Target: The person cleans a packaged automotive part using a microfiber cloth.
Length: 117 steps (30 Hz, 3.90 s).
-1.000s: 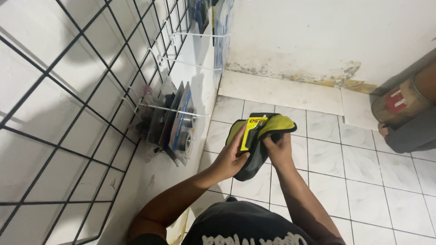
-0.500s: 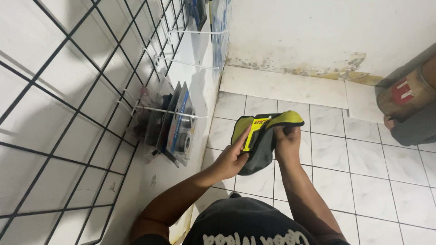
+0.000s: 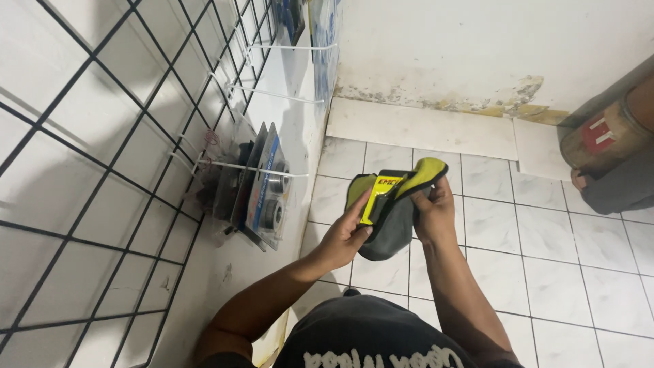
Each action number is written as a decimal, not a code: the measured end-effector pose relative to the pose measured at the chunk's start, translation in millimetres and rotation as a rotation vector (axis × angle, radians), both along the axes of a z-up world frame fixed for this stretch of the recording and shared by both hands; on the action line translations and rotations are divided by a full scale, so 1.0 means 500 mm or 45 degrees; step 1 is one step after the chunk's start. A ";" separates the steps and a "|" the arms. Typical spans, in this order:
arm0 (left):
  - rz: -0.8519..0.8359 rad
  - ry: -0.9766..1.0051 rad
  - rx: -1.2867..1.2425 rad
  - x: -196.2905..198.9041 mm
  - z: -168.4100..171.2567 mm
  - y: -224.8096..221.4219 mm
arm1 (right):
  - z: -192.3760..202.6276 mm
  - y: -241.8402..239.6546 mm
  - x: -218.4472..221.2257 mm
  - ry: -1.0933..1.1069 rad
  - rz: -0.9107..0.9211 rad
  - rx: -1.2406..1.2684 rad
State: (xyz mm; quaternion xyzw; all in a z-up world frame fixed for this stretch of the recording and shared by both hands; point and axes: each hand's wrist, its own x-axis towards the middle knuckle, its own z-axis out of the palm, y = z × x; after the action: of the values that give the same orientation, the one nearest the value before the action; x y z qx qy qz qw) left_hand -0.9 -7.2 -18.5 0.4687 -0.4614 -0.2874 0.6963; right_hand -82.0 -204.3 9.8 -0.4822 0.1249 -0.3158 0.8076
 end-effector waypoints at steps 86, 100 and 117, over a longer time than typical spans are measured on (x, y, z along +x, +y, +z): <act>0.168 0.282 0.118 0.055 0.057 0.002 | -0.064 -0.047 -0.026 0.450 0.315 -0.593; 0.266 -0.045 0.083 0.040 0.072 0.012 | -0.073 -0.052 -0.029 0.479 0.176 -0.653; 0.171 -0.029 0.150 0.028 0.096 0.021 | -0.088 -0.064 -0.041 0.317 0.217 -0.481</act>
State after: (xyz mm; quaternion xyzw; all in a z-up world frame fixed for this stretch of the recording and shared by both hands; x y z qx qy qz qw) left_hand 13.0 3.1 29.4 0.5421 -0.4192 -0.2612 0.6798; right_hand -102.5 -236.5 -34.2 -0.6686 0.1211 -0.2023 0.7052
